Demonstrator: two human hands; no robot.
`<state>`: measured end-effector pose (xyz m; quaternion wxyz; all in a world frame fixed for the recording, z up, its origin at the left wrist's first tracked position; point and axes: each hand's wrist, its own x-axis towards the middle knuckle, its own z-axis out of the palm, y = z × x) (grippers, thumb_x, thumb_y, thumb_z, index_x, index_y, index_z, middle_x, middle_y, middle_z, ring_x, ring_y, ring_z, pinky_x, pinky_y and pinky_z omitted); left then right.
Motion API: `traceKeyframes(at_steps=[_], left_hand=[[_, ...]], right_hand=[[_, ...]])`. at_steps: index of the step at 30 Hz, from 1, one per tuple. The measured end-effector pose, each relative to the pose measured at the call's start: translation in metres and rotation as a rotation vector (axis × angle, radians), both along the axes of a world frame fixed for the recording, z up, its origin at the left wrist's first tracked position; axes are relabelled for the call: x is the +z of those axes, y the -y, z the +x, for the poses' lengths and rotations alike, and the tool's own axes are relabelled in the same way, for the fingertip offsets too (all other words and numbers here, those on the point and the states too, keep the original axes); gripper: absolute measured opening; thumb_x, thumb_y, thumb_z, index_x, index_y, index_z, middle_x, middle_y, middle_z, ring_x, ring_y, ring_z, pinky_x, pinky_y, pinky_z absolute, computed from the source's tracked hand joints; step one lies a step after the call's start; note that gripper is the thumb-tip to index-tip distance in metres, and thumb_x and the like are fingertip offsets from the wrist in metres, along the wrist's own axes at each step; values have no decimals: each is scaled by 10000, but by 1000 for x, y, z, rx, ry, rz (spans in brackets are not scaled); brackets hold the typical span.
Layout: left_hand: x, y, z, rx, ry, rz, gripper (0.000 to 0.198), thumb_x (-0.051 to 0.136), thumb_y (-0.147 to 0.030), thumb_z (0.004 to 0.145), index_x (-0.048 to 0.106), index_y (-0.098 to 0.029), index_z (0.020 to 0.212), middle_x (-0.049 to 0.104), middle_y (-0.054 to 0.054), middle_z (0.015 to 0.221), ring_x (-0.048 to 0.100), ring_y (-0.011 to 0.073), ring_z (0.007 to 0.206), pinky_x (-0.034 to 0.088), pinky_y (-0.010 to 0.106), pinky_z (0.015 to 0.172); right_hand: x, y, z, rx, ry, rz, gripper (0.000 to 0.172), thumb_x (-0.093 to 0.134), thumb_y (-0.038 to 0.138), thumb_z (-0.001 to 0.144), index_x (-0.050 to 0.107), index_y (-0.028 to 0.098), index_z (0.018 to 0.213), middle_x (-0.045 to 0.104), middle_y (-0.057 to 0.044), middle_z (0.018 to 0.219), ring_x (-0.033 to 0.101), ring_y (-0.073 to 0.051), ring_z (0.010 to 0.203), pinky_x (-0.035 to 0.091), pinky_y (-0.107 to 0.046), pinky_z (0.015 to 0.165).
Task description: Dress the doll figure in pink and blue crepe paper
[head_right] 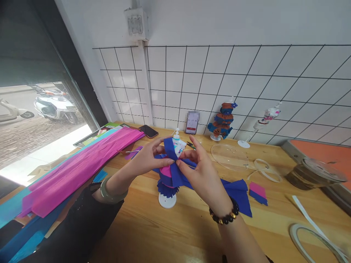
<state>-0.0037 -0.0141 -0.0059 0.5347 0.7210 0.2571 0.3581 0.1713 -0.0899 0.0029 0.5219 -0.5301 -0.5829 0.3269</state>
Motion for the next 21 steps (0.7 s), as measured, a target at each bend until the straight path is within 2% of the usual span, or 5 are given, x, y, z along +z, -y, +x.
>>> traceKeyframes(at_steps=[3,6,9,14,21], left_hand=[[1,-2,1,-59,15,11,560,730,-331,724,548,-182,1233,652,112,1144,623,248,1055,499,388,900],[0,-4,1,-71,-13,55,420,710,-344,745,623,-152,1108,663,106,1103,615,239,1059,471,384,941],[-1,-5,0,-62,-39,56,401,709,-366,743,641,-153,1076,678,93,1043,621,232,1031,467,389,935],[1,-5,-1,-114,-54,17,401,699,-355,757,633,-159,1101,677,93,1087,621,227,1035,469,384,930],[0,-4,-1,-119,-72,8,416,707,-336,749,625,-169,1120,664,85,1126,605,237,1069,471,393,939]], right_hand=[[-2,0,-1,-4,2,18,858,679,432,750,262,189,1459,641,-40,852,630,-199,825,549,-317,631],[-4,0,-1,-9,1,11,854,679,408,759,253,190,1466,638,-39,867,627,-194,854,551,-315,664],[-5,1,-1,-9,17,11,833,669,373,774,243,204,1470,634,-35,883,623,-194,891,552,-329,707],[-3,1,-1,-4,20,19,816,659,353,776,252,201,1467,637,-32,880,626,-195,897,551,-347,739],[-2,2,0,35,7,17,786,651,320,787,260,228,1462,616,-29,886,623,-191,904,558,-345,738]])
